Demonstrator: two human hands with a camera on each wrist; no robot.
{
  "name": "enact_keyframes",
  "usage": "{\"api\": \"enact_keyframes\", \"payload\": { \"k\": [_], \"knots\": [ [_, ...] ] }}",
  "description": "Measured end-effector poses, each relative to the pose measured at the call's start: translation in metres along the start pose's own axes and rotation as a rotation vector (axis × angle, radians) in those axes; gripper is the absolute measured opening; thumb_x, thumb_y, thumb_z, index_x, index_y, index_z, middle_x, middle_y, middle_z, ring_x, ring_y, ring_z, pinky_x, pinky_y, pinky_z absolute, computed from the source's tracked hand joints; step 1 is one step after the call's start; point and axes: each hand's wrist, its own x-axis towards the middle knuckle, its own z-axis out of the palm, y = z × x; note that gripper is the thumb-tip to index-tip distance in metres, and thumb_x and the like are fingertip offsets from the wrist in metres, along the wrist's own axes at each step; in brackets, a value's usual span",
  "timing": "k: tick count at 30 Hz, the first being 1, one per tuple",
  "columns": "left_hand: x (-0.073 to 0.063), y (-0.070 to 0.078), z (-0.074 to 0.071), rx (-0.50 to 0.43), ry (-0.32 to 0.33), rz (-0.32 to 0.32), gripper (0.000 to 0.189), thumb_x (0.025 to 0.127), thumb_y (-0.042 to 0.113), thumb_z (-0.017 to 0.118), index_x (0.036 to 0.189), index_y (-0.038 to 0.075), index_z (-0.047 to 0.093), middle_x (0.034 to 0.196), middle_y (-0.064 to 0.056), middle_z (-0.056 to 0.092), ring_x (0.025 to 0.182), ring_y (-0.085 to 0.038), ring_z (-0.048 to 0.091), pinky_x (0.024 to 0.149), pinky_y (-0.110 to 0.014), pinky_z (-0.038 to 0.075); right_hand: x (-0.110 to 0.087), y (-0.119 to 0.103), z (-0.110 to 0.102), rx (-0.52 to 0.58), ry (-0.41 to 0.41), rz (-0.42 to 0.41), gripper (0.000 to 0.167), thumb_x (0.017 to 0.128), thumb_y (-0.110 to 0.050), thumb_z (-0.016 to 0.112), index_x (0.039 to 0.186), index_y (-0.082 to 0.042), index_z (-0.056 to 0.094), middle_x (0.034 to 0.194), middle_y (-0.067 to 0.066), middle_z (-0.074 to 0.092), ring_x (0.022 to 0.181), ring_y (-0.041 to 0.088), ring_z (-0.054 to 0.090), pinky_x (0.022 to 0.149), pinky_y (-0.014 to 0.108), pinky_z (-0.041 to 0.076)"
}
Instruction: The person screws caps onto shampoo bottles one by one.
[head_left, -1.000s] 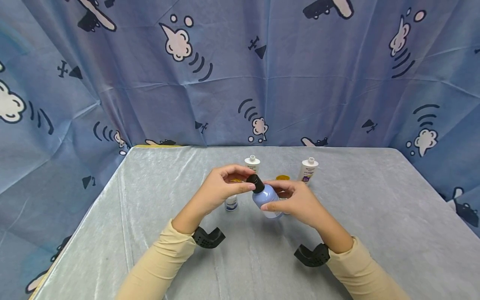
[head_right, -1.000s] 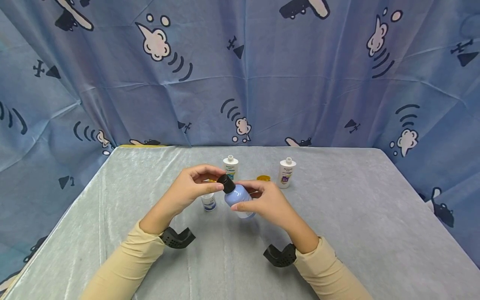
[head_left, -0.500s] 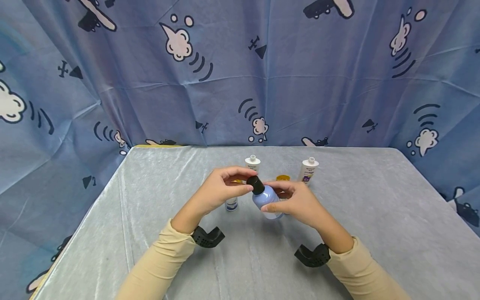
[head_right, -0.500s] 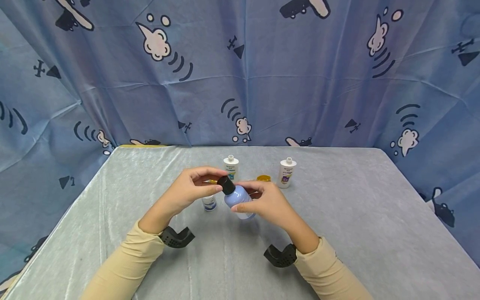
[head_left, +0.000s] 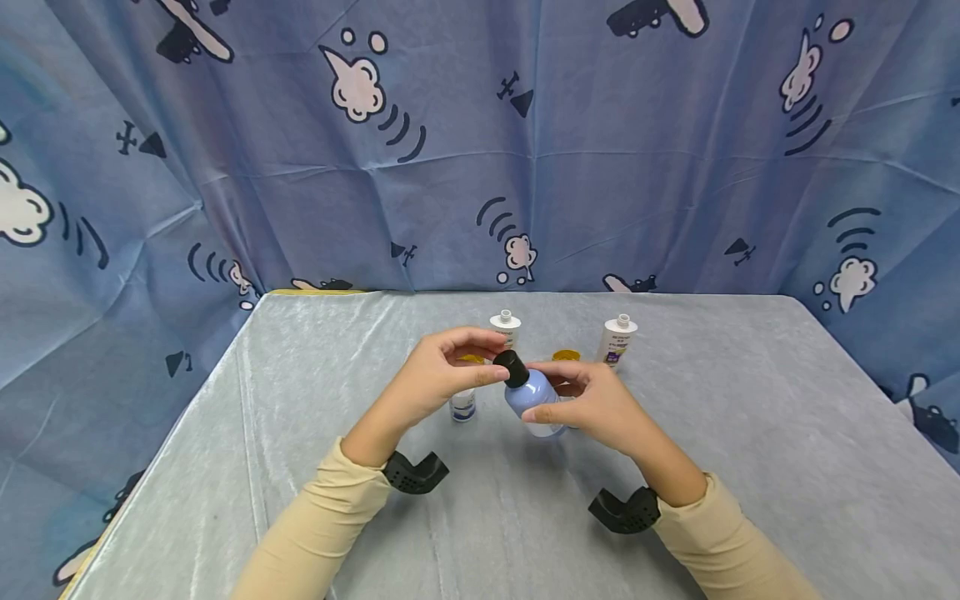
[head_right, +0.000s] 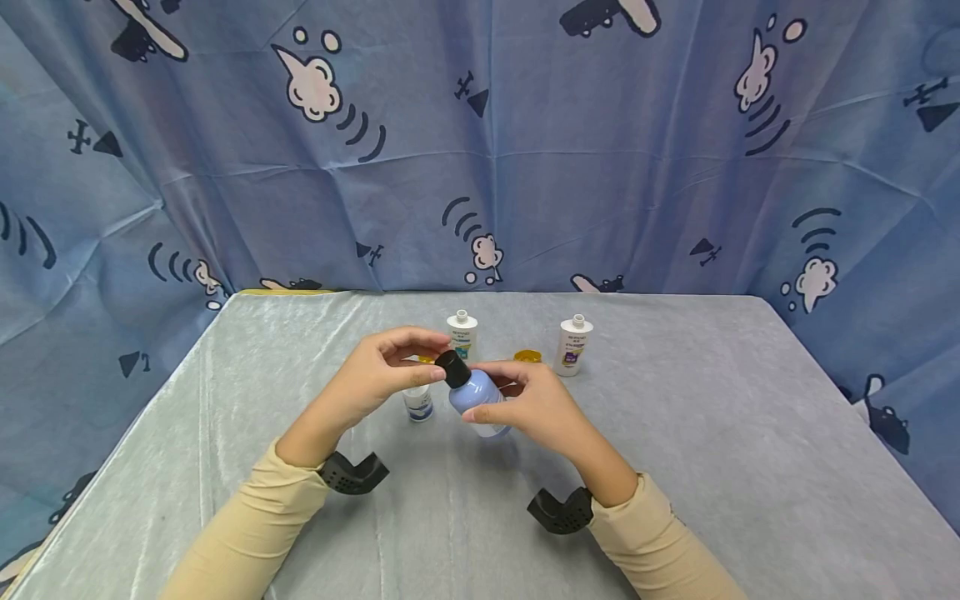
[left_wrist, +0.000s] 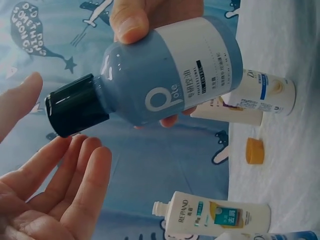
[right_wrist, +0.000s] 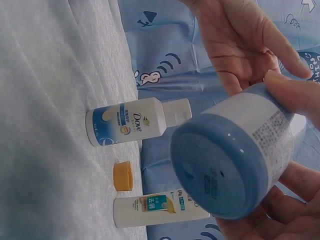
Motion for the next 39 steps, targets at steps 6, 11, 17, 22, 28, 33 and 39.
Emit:
{"api": "enact_keyframes", "payload": {
  "k": [6, 11, 17, 22, 28, 33, 39],
  "knots": [
    [-0.0001, -0.0004, 0.0028, 0.026, 0.023, -0.001, 0.030, 0.086, 0.012, 0.078, 0.115, 0.007, 0.072, 0.109, -0.010, 0.072, 0.095, -0.016, 0.069, 0.088, -0.030, 0.058, -0.0002, -0.0004, 0.0010, 0.004, -0.007, 0.008, 0.054, 0.077, -0.022, 0.086, 0.125, -0.004, 0.068, 0.122, 0.016, 0.067, 0.105, 0.025, 0.065, 0.083, 0.030, 0.056],
    [-0.0008, 0.0005, 0.0030, 0.029, 0.011, 0.005, 0.031, 0.086, 0.011, 0.077, 0.116, 0.007, 0.072, 0.108, -0.011, 0.072, 0.093, -0.015, 0.069, 0.087, -0.030, 0.059, -0.0003, 0.0004, 0.0010, 0.001, -0.003, 0.009, 0.054, 0.077, -0.021, 0.086, 0.125, -0.004, 0.068, 0.122, 0.016, 0.067, 0.105, 0.025, 0.065, 0.084, 0.030, 0.057],
    [-0.0008, 0.0008, 0.0021, 0.027, -0.030, 0.010, 0.035, 0.088, 0.010, 0.075, 0.122, 0.004, 0.069, 0.117, -0.013, 0.070, 0.097, -0.016, 0.070, 0.089, -0.032, 0.059, -0.0004, 0.0015, 0.0001, -0.011, -0.001, -0.002, 0.054, 0.077, -0.021, 0.087, 0.125, -0.004, 0.068, 0.120, 0.016, 0.068, 0.104, 0.024, 0.064, 0.083, 0.030, 0.056],
    [-0.0012, 0.0004, 0.0017, 0.003, -0.060, 0.021, 0.035, 0.089, 0.008, 0.072, 0.124, 0.003, 0.068, 0.125, -0.013, 0.067, 0.101, -0.015, 0.069, 0.092, -0.032, 0.058, -0.0003, 0.0020, -0.0001, -0.010, 0.001, -0.004, 0.053, 0.076, -0.021, 0.087, 0.123, -0.004, 0.069, 0.118, 0.015, 0.069, 0.101, 0.023, 0.063, 0.083, 0.032, 0.056],
    [-0.0019, -0.0001, 0.0011, -0.025, -0.106, 0.041, 0.037, 0.091, 0.005, 0.069, 0.127, 0.003, 0.066, 0.131, -0.013, 0.065, 0.117, -0.027, 0.065, 0.095, -0.031, 0.056, 0.0000, 0.0023, -0.0003, -0.014, -0.002, 0.006, 0.054, 0.076, -0.022, 0.087, 0.124, -0.005, 0.069, 0.120, 0.015, 0.069, 0.102, 0.023, 0.063, 0.085, 0.032, 0.055],
    [-0.0025, 0.0011, -0.0003, -0.049, -0.113, 0.038, 0.041, 0.091, 0.007, 0.070, 0.131, 0.006, 0.064, 0.137, -0.016, 0.062, 0.124, -0.024, 0.062, 0.099, -0.032, 0.055, 0.0003, 0.0022, -0.0001, -0.011, -0.005, 0.008, 0.054, 0.077, -0.023, 0.087, 0.125, -0.005, 0.069, 0.120, 0.015, 0.069, 0.104, 0.023, 0.063, 0.086, 0.032, 0.055],
    [0.0001, -0.0009, -0.0007, -0.024, -0.007, 0.017, 0.037, 0.087, 0.010, 0.075, 0.123, 0.006, 0.068, 0.125, -0.011, 0.069, 0.112, -0.019, 0.066, 0.095, -0.031, 0.057, 0.0003, 0.0022, -0.0001, -0.014, -0.001, 0.003, 0.054, 0.077, -0.022, 0.086, 0.125, -0.005, 0.069, 0.119, 0.014, 0.069, 0.104, 0.023, 0.063, 0.087, 0.032, 0.055]
  ]
}}
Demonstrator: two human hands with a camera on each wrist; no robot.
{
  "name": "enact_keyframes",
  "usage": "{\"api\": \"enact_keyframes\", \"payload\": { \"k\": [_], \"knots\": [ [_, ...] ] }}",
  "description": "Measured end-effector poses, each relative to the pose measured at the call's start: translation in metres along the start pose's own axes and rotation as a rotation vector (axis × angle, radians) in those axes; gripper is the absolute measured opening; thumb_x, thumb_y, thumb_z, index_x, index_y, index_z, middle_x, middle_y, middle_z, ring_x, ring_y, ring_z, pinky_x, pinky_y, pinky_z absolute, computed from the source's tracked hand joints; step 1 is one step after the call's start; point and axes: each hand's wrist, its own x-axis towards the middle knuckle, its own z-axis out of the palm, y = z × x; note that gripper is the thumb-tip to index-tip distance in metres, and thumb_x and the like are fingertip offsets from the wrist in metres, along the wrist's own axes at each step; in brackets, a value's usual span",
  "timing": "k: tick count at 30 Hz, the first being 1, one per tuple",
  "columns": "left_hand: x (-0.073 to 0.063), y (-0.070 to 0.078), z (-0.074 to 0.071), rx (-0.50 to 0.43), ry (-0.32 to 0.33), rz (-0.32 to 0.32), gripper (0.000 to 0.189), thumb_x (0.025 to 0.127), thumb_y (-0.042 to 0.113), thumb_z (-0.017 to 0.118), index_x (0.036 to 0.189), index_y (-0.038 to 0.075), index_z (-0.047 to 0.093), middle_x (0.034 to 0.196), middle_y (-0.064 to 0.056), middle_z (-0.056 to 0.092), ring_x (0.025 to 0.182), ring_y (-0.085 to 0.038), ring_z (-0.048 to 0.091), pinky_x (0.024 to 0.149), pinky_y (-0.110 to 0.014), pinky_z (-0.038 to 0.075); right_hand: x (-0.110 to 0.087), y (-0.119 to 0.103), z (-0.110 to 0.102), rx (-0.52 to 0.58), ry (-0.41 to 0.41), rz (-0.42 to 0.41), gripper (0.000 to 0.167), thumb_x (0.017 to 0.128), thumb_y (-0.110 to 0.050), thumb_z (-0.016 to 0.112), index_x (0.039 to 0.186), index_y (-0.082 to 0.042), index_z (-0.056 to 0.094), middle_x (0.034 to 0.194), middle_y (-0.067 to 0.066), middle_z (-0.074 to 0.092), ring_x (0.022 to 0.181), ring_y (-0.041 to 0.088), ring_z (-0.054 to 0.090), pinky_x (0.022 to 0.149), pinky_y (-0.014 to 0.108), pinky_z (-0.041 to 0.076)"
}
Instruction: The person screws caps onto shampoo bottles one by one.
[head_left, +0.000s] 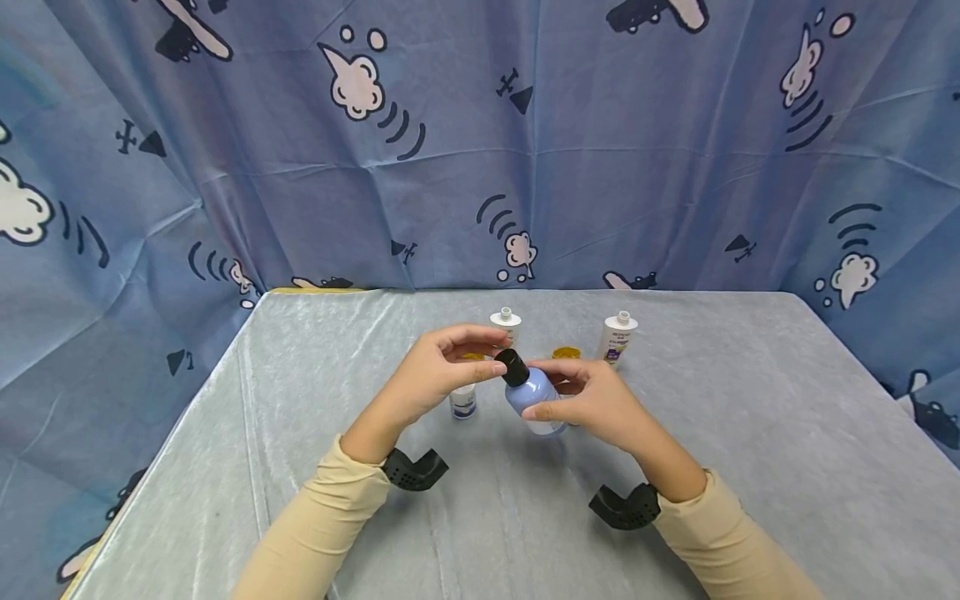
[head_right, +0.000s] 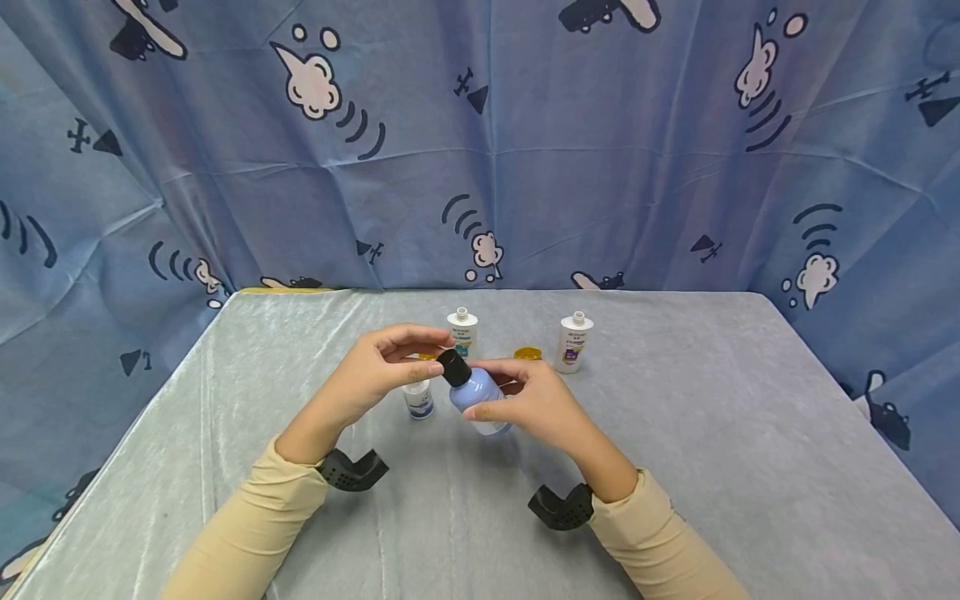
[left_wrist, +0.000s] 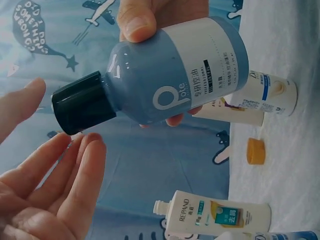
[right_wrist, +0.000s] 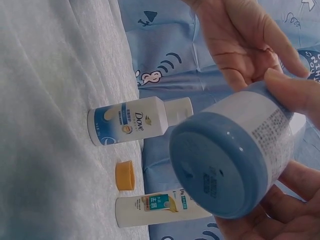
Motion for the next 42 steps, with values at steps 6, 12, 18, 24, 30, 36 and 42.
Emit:
{"api": "enact_keyframes", "payload": {
  "k": [6, 12, 18, 24, 30, 36, 42],
  "knots": [
    [0.0018, -0.0034, 0.0017, 0.033, 0.028, -0.014, 0.031, 0.085, 0.012, 0.078, 0.114, 0.006, 0.072, 0.107, -0.007, 0.072, 0.094, -0.017, 0.067, 0.086, -0.028, 0.058, -0.0001, -0.0003, 0.0000, 0.006, -0.007, -0.007, 0.053, 0.077, -0.022, 0.086, 0.124, -0.004, 0.069, 0.119, 0.014, 0.069, 0.104, 0.023, 0.063, 0.088, 0.032, 0.055],
    [-0.0003, -0.0014, 0.0022, 0.046, 0.006, -0.007, 0.030, 0.086, 0.011, 0.077, 0.115, 0.007, 0.072, 0.107, -0.009, 0.071, 0.093, -0.014, 0.068, 0.086, -0.029, 0.058, -0.0005, -0.0008, -0.0002, 0.013, -0.011, -0.013, 0.053, 0.077, -0.021, 0.086, 0.124, -0.004, 0.069, 0.119, 0.015, 0.069, 0.103, 0.023, 0.063, 0.087, 0.032, 0.055],
    [-0.0025, 0.0022, 0.0022, 0.052, -0.039, 0.013, 0.034, 0.088, 0.008, 0.073, 0.122, 0.002, 0.069, 0.118, -0.015, 0.069, 0.102, -0.025, 0.069, 0.090, -0.032, 0.058, -0.0007, -0.0008, -0.0004, 0.012, -0.012, -0.010, 0.053, 0.077, -0.021, 0.086, 0.124, -0.004, 0.069, 0.120, 0.015, 0.069, 0.103, 0.023, 0.062, 0.087, 0.033, 0.055],
    [-0.0027, 0.0018, 0.0015, 0.041, -0.080, 0.034, 0.037, 0.090, 0.005, 0.068, 0.126, -0.002, 0.065, 0.129, -0.016, 0.064, 0.108, -0.025, 0.068, 0.092, -0.031, 0.057, 0.0011, 0.0017, 0.0008, 0.001, -0.009, 0.001, 0.054, 0.075, -0.022, 0.088, 0.123, -0.006, 0.070, 0.119, 0.014, 0.069, 0.103, 0.024, 0.063, 0.087, 0.034, 0.055],
    [-0.0030, 0.0023, 0.0005, 0.007, -0.082, 0.021, 0.037, 0.090, 0.005, 0.070, 0.127, 0.002, 0.066, 0.133, -0.014, 0.064, 0.117, -0.028, 0.065, 0.094, -0.032, 0.057, 0.0016, 0.0030, 0.0012, 0.000, -0.006, 0.018, 0.054, 0.075, -0.022, 0.088, 0.123, -0.007, 0.070, 0.119, 0.013, 0.069, 0.104, 0.025, 0.063, 0.087, 0.034, 0.056],
    [-0.0018, 0.0014, 0.0010, 0.011, -0.008, -0.005, 0.036, 0.088, 0.010, 0.075, 0.123, 0.004, 0.068, 0.124, -0.011, 0.069, 0.113, -0.024, 0.066, 0.094, -0.032, 0.057, 0.0007, 0.0014, 0.0000, 0.012, 0.003, 0.010, 0.054, 0.075, -0.020, 0.088, 0.124, -0.006, 0.069, 0.118, 0.014, 0.069, 0.103, 0.024, 0.064, 0.085, 0.032, 0.056],
    [-0.0005, -0.0014, 0.0026, 0.030, 0.012, -0.014, 0.029, 0.088, 0.012, 0.076, 0.115, 0.006, 0.072, 0.111, -0.008, 0.072, 0.098, -0.014, 0.068, 0.089, -0.030, 0.057, -0.0006, 0.0001, -0.0008, 0.004, -0.004, -0.010, 0.053, 0.076, -0.022, 0.087, 0.123, -0.004, 0.069, 0.118, 0.015, 0.069, 0.103, 0.023, 0.064, 0.085, 0.031, 0.056]
  ]
}}
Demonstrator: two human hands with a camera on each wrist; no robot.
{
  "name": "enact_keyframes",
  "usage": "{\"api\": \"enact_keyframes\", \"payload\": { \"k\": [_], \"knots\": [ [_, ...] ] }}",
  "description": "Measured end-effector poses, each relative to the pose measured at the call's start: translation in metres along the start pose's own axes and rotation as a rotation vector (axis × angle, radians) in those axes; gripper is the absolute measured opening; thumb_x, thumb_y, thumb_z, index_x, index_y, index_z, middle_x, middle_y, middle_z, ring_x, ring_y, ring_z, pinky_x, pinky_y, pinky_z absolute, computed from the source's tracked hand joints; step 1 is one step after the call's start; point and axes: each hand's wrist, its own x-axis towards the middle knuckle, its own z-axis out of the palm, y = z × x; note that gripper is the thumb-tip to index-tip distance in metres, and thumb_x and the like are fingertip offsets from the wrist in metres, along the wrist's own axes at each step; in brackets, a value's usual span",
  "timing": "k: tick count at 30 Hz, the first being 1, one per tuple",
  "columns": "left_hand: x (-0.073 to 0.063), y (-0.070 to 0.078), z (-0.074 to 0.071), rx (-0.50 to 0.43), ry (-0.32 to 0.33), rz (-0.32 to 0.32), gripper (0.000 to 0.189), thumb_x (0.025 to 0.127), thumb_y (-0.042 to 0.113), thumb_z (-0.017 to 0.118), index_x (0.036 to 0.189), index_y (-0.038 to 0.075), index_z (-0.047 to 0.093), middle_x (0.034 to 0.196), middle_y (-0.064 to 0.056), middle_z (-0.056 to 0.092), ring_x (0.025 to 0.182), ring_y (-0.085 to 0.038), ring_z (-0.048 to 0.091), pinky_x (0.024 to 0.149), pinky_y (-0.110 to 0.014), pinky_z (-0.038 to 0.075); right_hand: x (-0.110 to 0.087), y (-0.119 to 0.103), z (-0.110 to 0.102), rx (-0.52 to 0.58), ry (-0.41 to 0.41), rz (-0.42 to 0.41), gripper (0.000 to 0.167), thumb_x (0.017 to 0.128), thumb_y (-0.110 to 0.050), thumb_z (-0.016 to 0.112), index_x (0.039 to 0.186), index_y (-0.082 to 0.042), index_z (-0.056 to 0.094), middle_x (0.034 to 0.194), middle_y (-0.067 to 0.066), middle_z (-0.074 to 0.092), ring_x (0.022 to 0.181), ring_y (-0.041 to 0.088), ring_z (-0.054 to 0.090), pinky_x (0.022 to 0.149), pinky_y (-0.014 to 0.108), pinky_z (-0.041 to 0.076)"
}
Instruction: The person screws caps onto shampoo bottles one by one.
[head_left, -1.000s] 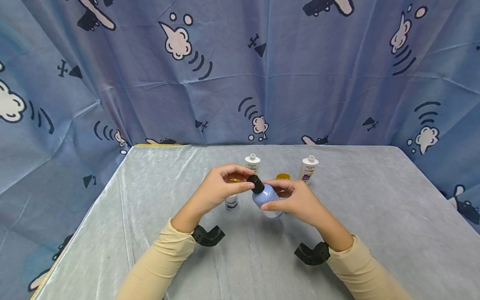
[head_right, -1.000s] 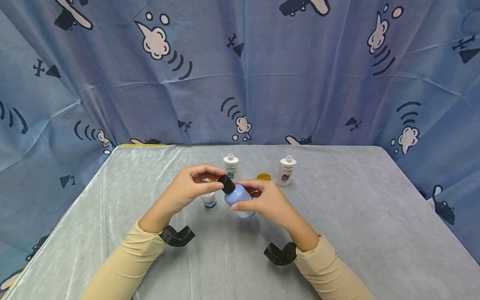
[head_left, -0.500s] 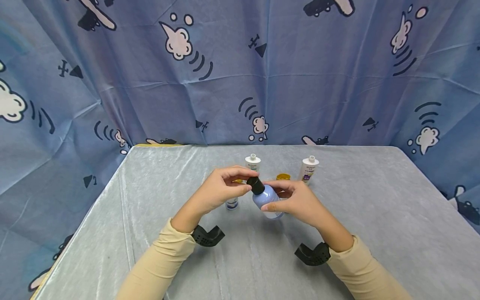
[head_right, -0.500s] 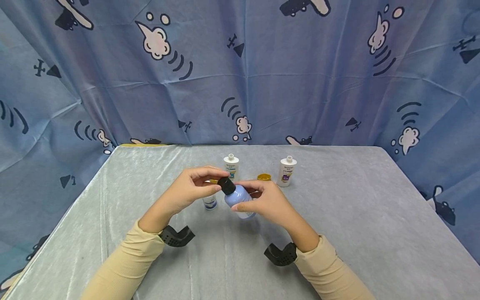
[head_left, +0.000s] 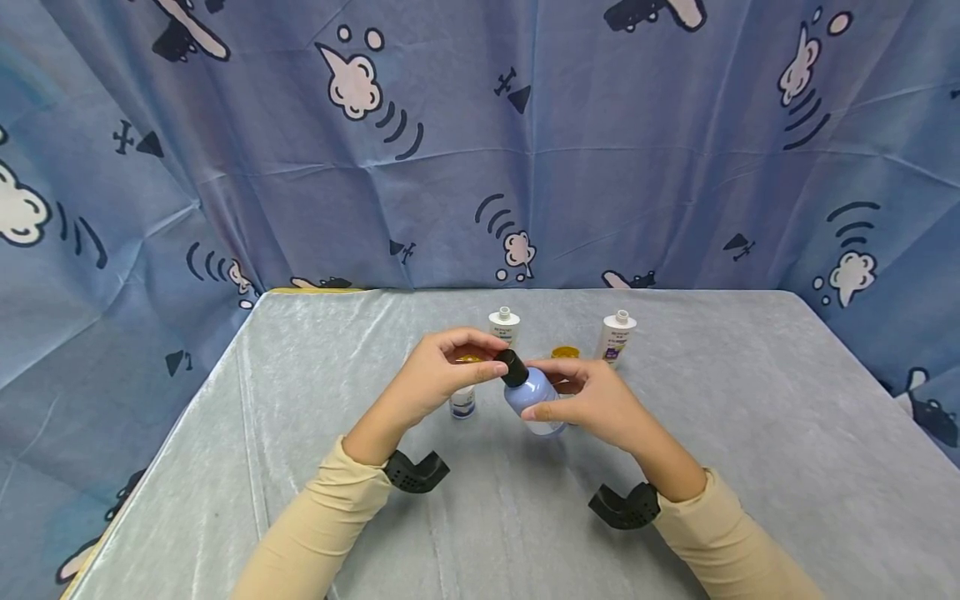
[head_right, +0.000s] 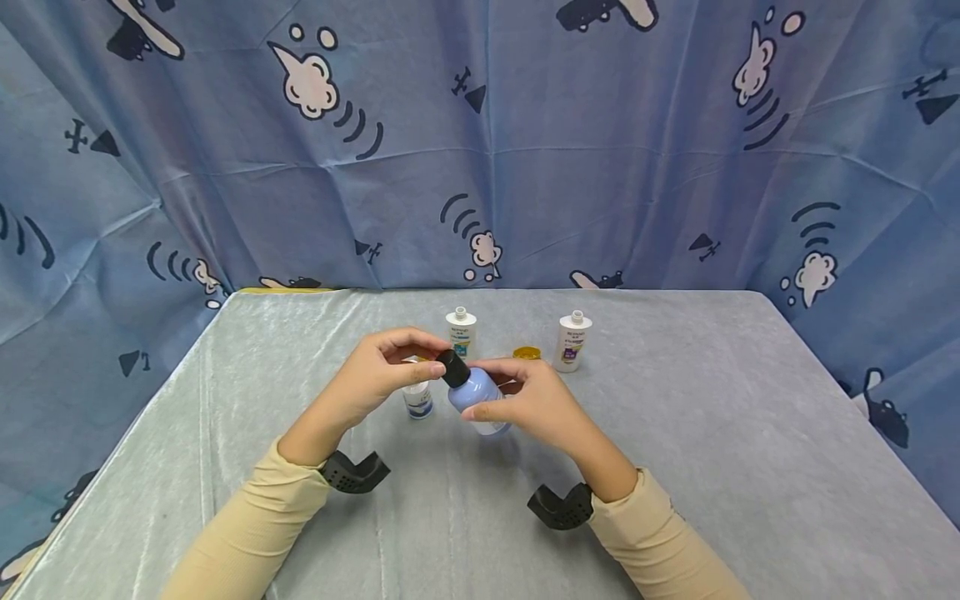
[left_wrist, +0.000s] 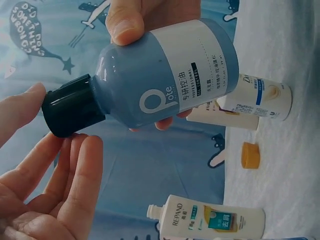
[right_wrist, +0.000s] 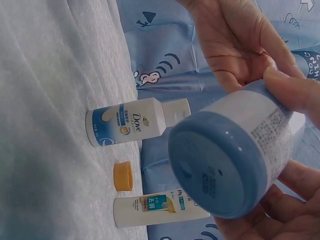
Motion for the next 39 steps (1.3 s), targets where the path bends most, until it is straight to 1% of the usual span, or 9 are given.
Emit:
{"api": "enact_keyframes", "payload": {
  "k": [7, 13, 17, 21, 24, 27, 32, 36, 39],
  "knots": [
    [-0.0004, -0.0001, 0.0003, -0.030, -0.025, 0.006, 0.031, 0.088, 0.009, 0.074, 0.118, 0.003, 0.070, 0.113, -0.011, 0.071, 0.098, -0.013, 0.069, 0.091, -0.031, 0.058, -0.0001, -0.0010, -0.0003, 0.007, -0.001, 0.002, 0.052, 0.076, -0.020, 0.087, 0.123, -0.004, 0.069, 0.118, 0.015, 0.069, 0.102, 0.023, 0.063, 0.084, 0.031, 0.056],
    [-0.0015, 0.0019, 0.0003, -0.020, -0.075, 0.049, 0.034, 0.090, 0.005, 0.070, 0.123, -0.002, 0.067, 0.125, -0.015, 0.066, 0.106, -0.019, 0.067, 0.093, -0.032, 0.057, 0.0001, -0.0009, -0.0008, 0.005, -0.003, -0.006, 0.052, 0.076, -0.020, 0.087, 0.122, -0.004, 0.070, 0.118, 0.015, 0.069, 0.102, 0.024, 0.062, 0.085, 0.033, 0.055],
    [-0.0017, 0.0029, 0.0001, -0.019, -0.092, 0.066, 0.035, 0.090, 0.004, 0.069, 0.125, -0.002, 0.066, 0.130, -0.016, 0.064, 0.111, -0.018, 0.066, 0.094, -0.032, 0.057, 0.0003, 0.0000, -0.0001, -0.002, -0.001, 0.002, 0.052, 0.075, -0.021, 0.088, 0.122, -0.005, 0.070, 0.118, 0.014, 0.069, 0.103, 0.023, 0.062, 0.086, 0.032, 0.055],
    [-0.0018, 0.0029, -0.0001, -0.045, -0.072, 0.021, 0.038, 0.089, 0.006, 0.072, 0.127, 0.002, 0.066, 0.130, -0.012, 0.066, 0.112, -0.016, 0.066, 0.095, -0.032, 0.056, 0.0004, 0.0006, 0.0002, -0.001, 0.000, 0.008, 0.053, 0.075, -0.020, 0.088, 0.123, -0.005, 0.070, 0.118, 0.014, 0.069, 0.103, 0.023, 0.063, 0.085, 0.031, 0.056],
    [-0.0010, 0.0016, 0.0007, -0.043, -0.033, -0.018, 0.037, 0.087, 0.010, 0.075, 0.124, 0.005, 0.068, 0.122, -0.010, 0.070, 0.106, -0.015, 0.068, 0.094, -0.031, 0.057, 0.0007, 0.0014, 0.0002, 0.000, 0.000, 0.004, 0.053, 0.075, -0.020, 0.088, 0.123, -0.005, 0.070, 0.117, 0.013, 0.070, 0.102, 0.022, 0.064, 0.085, 0.030, 0.056],
    [0.0003, -0.0004, 0.0026, -0.019, -0.004, -0.028, 0.033, 0.087, 0.012, 0.077, 0.118, 0.006, 0.070, 0.111, -0.008, 0.072, 0.099, -0.013, 0.069, 0.090, -0.030, 0.057, 0.0013, 0.0021, 0.0005, 0.000, -0.002, -0.008, 0.052, 0.075, -0.020, 0.087, 0.122, -0.004, 0.070, 0.117, 0.013, 0.070, 0.102, 0.022, 0.063, 0.085, 0.029, 0.056],
    [0.0008, -0.0020, 0.0045, -0.007, 0.006, -0.015, 0.031, 0.086, 0.012, 0.077, 0.116, 0.004, 0.071, 0.105, -0.008, 0.072, 0.092, -0.011, 0.067, 0.087, -0.028, 0.057, 0.0021, 0.0021, 0.0015, 0.010, -0.007, -0.011, 0.052, 0.075, -0.018, 0.087, 0.122, -0.005, 0.070, 0.116, 0.013, 0.070, 0.102, 0.022, 0.063, 0.085, 0.028, 0.056],
    [-0.0002, -0.0007, 0.0046, 0.000, -0.001, -0.004, 0.032, 0.087, 0.011, 0.076, 0.117, 0.004, 0.071, 0.107, -0.009, 0.073, 0.093, -0.011, 0.068, 0.088, -0.029, 0.057, 0.0014, 0.0013, 0.0013, 0.015, -0.007, -0.006, 0.052, 0.075, -0.018, 0.087, 0.122, -0.004, 0.070, 0.117, 0.013, 0.069, 0.102, 0.022, 0.063, 0.085, 0.029, 0.056],
    [-0.0010, 0.0008, 0.0043, 0.011, -0.015, 0.005, 0.033, 0.088, 0.011, 0.075, 0.120, 0.005, 0.071, 0.111, -0.011, 0.072, 0.096, -0.016, 0.069, 0.088, -0.030, 0.057, 0.0004, 0.0003, 0.0007, 0.013, -0.008, -0.009, 0.053, 0.076, -0.019, 0.087, 0.123, -0.003, 0.069, 0.118, 0.015, 0.069, 0.103, 0.023, 0.063, 0.086, 0.029, 0.056]
  ]
}}
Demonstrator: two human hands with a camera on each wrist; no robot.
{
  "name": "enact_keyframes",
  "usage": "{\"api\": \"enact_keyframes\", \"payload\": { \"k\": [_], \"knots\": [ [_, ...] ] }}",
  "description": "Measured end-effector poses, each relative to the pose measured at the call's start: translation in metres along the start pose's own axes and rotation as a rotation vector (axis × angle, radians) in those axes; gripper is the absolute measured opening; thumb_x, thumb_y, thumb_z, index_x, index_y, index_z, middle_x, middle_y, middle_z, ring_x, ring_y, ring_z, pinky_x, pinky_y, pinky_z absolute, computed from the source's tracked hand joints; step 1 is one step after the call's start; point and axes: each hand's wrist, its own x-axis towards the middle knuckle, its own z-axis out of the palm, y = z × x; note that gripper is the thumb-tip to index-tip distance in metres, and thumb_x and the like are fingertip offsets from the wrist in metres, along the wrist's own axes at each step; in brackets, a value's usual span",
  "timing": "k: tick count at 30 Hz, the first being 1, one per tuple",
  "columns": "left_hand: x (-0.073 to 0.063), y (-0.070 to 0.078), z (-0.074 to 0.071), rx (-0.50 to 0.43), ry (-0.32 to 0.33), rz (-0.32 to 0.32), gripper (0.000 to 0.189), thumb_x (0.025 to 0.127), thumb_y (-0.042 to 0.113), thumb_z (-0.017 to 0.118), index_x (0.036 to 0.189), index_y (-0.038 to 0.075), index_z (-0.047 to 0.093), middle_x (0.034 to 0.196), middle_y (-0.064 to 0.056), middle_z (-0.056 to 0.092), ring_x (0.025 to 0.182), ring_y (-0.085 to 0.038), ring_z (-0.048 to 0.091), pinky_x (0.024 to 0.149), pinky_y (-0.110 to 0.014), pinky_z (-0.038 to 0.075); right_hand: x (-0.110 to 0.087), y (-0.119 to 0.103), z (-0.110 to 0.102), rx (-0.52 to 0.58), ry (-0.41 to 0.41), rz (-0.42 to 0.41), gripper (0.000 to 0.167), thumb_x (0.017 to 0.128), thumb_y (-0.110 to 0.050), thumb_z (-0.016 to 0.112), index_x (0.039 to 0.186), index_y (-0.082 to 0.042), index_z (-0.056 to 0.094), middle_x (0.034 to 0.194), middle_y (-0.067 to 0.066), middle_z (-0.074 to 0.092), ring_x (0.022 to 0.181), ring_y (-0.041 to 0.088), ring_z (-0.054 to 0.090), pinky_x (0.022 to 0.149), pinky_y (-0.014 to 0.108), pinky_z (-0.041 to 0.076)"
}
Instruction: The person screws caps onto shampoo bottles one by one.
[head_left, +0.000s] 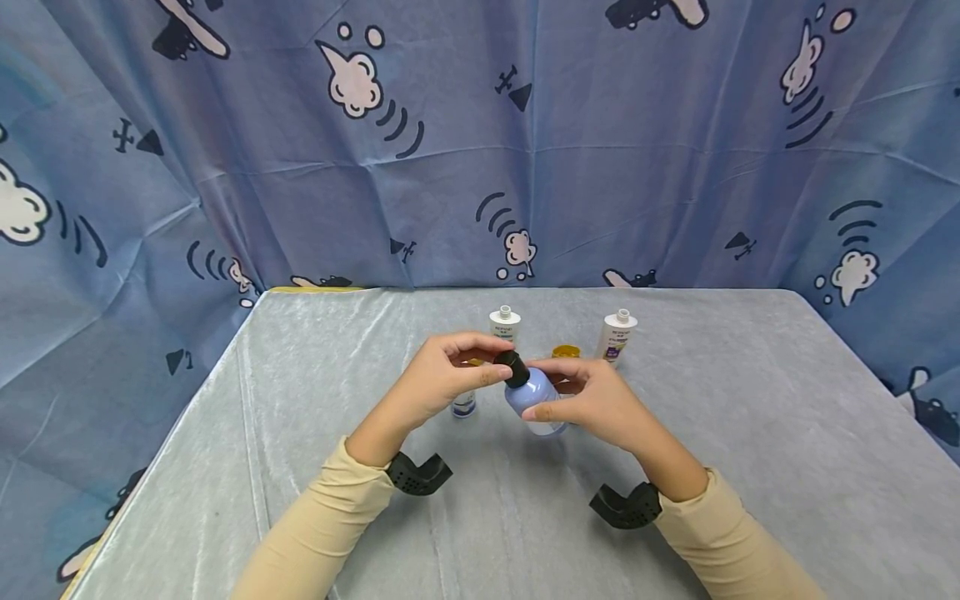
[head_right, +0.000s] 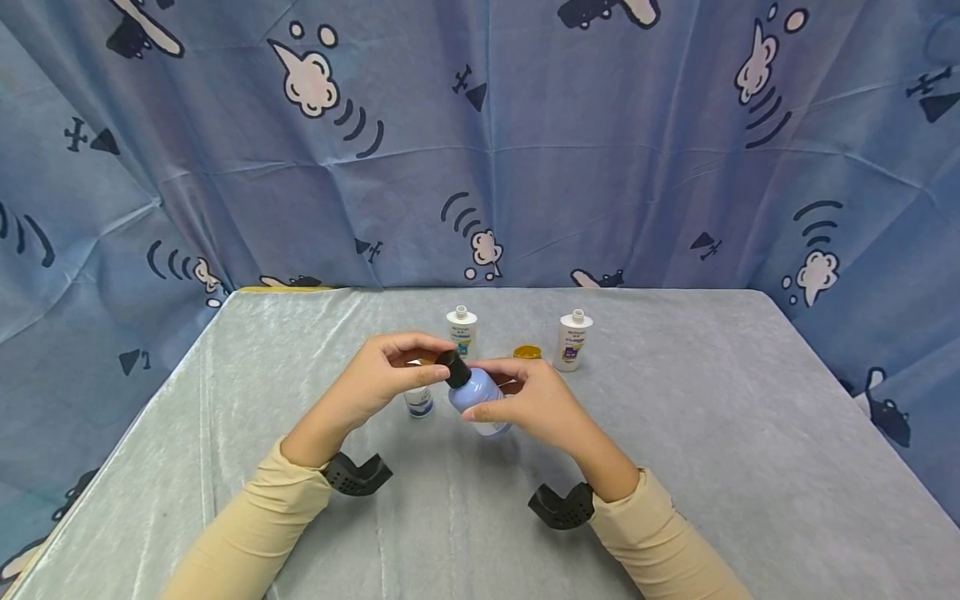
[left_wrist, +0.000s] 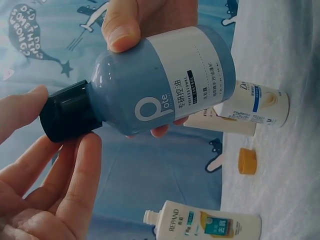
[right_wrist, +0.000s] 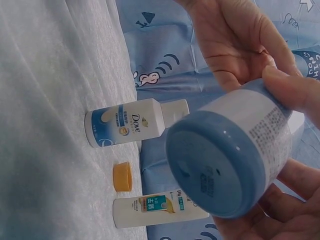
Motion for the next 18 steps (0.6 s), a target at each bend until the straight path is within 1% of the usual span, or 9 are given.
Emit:
{"api": "enact_keyframes", "payload": {
  "k": [2, 5, 9, 12, 15, 18],
  "knots": [
    [-0.0004, 0.0003, -0.0006, 0.006, -0.016, 0.010, 0.034, 0.088, 0.010, 0.074, 0.121, 0.004, 0.070, 0.115, -0.012, 0.071, 0.099, -0.018, 0.069, 0.089, -0.031, 0.058, -0.0005, -0.0006, -0.0006, -0.002, -0.003, -0.002, 0.053, 0.077, -0.020, 0.086, 0.123, -0.003, 0.069, 0.119, 0.015, 0.068, 0.103, 0.023, 0.063, 0.086, 0.030, 0.056],
    [-0.0008, 0.0000, -0.0015, 0.006, -0.041, 0.023, 0.035, 0.090, 0.010, 0.072, 0.124, 0.004, 0.069, 0.121, -0.013, 0.069, 0.101, -0.018, 0.068, 0.090, -0.031, 0.058, -0.0009, -0.0016, -0.0008, -0.006, -0.005, 0.000, 0.053, 0.077, -0.020, 0.086, 0.123, -0.003, 0.069, 0.119, 0.015, 0.068, 0.103, 0.023, 0.063, 0.087, 0.030, 0.056],
    [-0.0012, -0.0003, -0.0018, -0.005, -0.072, 0.038, 0.036, 0.091, 0.008, 0.070, 0.127, 0.003, 0.067, 0.128, -0.014, 0.066, 0.102, -0.015, 0.068, 0.092, -0.032, 0.058, -0.0010, -0.0018, -0.0006, -0.007, -0.007, 0.000, 0.052, 0.077, -0.021, 0.087, 0.123, -0.004, 0.069, 0.119, 0.015, 0.068, 0.103, 0.023, 0.062, 0.087, 0.031, 0.055],
    [-0.0014, 0.0000, -0.0018, -0.017, -0.090, 0.045, 0.037, 0.092, 0.006, 0.068, 0.128, 0.001, 0.065, 0.130, -0.015, 0.065, 0.105, -0.016, 0.068, 0.093, -0.031, 0.057, -0.0010, -0.0016, -0.0004, -0.004, -0.009, 0.002, 0.053, 0.076, -0.020, 0.087, 0.123, -0.003, 0.069, 0.119, 0.015, 0.068, 0.102, 0.023, 0.063, 0.086, 0.031, 0.056],
    [-0.0016, 0.0008, -0.0022, -0.029, -0.105, 0.048, 0.039, 0.092, 0.005, 0.067, 0.130, -0.002, 0.063, 0.132, -0.017, 0.064, 0.111, -0.024, 0.067, 0.094, -0.031, 0.057, -0.0011, -0.0018, -0.0003, -0.002, -0.011, 0.002, 0.053, 0.076, -0.020, 0.087, 0.123, -0.003, 0.069, 0.118, 0.015, 0.068, 0.102, 0.023, 0.063, 0.086, 0.031, 0.056],
    [-0.0017, 0.0019, -0.0031, -0.052, -0.101, 0.028, 0.042, 0.092, 0.005, 0.068, 0.133, -0.001, 0.061, 0.134, -0.016, 0.064, 0.119, -0.030, 0.064, 0.096, -0.031, 0.056, -0.0008, -0.0023, -0.0002, -0.006, -0.009, 0.003, 0.053, 0.077, -0.020, 0.087, 0.124, -0.003, 0.069, 0.118, 0.015, 0.069, 0.103, 0.023, 0.063, 0.086, 0.031, 0.056]
  ]
}}
